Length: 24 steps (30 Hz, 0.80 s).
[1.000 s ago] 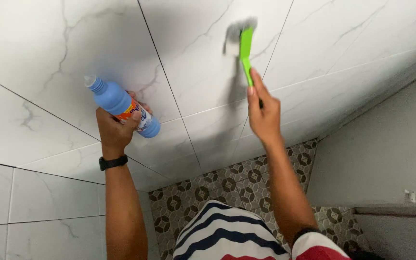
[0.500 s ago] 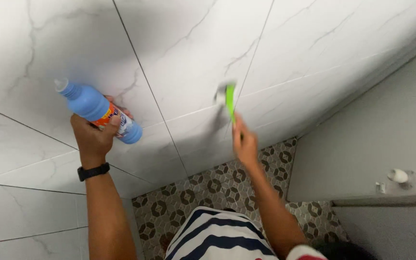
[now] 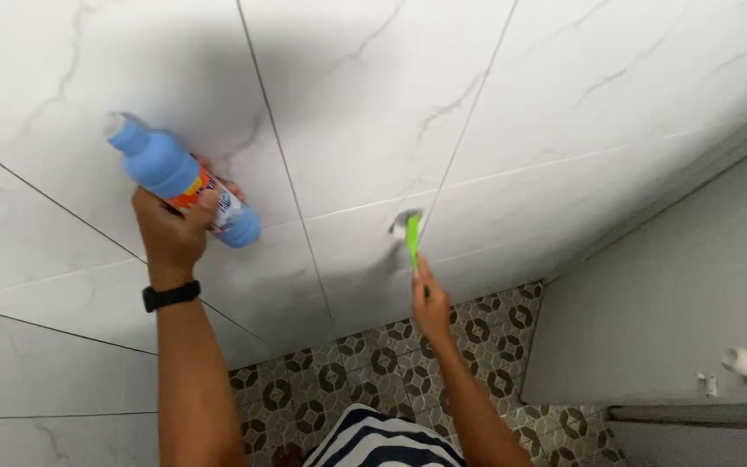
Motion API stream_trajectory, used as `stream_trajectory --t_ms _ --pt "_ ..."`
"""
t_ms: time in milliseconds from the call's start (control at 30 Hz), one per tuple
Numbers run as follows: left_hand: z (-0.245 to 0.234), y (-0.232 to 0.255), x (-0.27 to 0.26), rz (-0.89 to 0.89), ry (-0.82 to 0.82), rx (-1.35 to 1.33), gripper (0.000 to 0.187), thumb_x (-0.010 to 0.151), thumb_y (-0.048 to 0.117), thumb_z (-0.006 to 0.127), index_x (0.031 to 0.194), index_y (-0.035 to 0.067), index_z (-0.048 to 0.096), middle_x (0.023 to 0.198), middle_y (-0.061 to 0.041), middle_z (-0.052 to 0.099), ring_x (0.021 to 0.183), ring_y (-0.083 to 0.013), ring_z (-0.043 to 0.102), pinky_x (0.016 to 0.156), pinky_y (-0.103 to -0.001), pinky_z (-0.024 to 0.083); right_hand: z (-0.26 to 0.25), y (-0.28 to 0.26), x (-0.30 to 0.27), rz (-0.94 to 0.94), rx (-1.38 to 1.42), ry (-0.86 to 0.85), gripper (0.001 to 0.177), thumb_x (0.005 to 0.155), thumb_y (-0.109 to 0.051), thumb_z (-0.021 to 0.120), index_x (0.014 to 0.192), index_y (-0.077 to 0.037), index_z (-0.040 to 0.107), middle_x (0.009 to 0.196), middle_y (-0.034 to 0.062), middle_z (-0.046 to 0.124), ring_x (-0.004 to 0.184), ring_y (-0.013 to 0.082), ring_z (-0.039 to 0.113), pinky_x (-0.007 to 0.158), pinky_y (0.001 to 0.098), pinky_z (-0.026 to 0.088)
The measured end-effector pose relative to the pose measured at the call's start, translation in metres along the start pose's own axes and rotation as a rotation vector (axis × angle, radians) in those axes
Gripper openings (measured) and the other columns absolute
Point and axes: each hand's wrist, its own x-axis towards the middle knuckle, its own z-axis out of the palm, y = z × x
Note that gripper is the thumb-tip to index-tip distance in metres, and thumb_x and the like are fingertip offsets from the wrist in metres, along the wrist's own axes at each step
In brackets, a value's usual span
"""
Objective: The person is scrubbing wall tiles with a brush and cleaning solution.
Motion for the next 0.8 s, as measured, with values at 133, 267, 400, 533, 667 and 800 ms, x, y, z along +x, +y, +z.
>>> stream_trajectory --t_ms 133,267,400,533,667,800 --pt "0.001 0.001 0.003 -0.034 0.027 -0.026 0.038 0.094 0.025 0.074 0.115 -0.002 0.057 0.098 -0.01 0.069 0.09 -0.0252 0.076 0.084 -0.043 0.065 -0.002 0.01 0.008 0.031 -0.001 -0.024 0.043 0.109 -0.029 0.045 0.147 -0.012 0.057 0.084 -0.0073 0.058 0.038 0.0064 0.041 0.031 0.0237 0.037" --pt "0.009 -0.003 0.003 0.004 0.065 0.013 0.039 0.095 0.025 0.074 0.114 -0.003 0.057 0.099 -0.01 0.068 0.089 -0.0247 0.075 0.084 -0.042 0.064 -0.073 -0.127 0.092 -0.078 0.036 0.068 0.045 0.111 -0.028 0.039 0.151 -0.011 0.048 0.057 -0.0016 0.051 0.039 0.0045 0.04 0.029 0.0247 0.033" --pt "0.008 -0.015 -0.002 0.124 0.125 0.251 0.037 0.098 0.027 0.074 0.115 -0.003 0.06 0.102 -0.011 0.07 0.093 -0.0237 0.072 0.086 -0.039 0.061 -0.119 -0.199 0.139 -0.357 0.003 0.18 0.046 0.115 -0.028 0.043 0.156 -0.011 0.046 0.087 -0.0011 0.066 0.045 0.0052 0.04 0.035 0.0248 0.037" --pt "0.02 0.01 0.0 0.104 0.125 0.249 0.038 0.096 0.032 0.074 0.112 0.0 0.06 0.098 -0.008 0.07 0.09 -0.0202 0.072 0.084 -0.035 0.06 -0.099 -0.172 0.131 -0.246 -0.084 0.109 0.046 0.113 -0.027 0.036 0.156 -0.013 0.042 0.065 0.0066 0.064 0.037 0.0065 0.043 0.029 0.0253 0.038" --pt "0.015 -0.008 0.001 0.092 0.145 0.237 0.04 0.096 0.034 0.074 0.11 0.0 0.06 0.097 -0.008 0.069 0.089 -0.0193 0.07 0.083 -0.034 0.058 -0.038 -0.046 0.044 -0.089 -0.191 0.002 0.048 0.108 -0.028 0.041 0.155 -0.017 0.042 0.061 0.0055 0.063 0.038 0.0086 0.046 0.031 0.0258 0.042" --pt "0.01 -0.018 -0.001 0.13 0.183 0.36 0.038 0.098 0.033 0.074 0.11 0.0 0.062 0.099 -0.009 0.07 0.09 -0.0184 0.067 0.084 -0.034 0.056 -0.016 0.01 0.002 -0.019 -0.24 -0.085 0.049 0.106 -0.028 0.044 0.154 -0.017 0.043 0.057 0.0036 0.062 0.037 0.0094 0.048 0.032 0.0261 0.043"
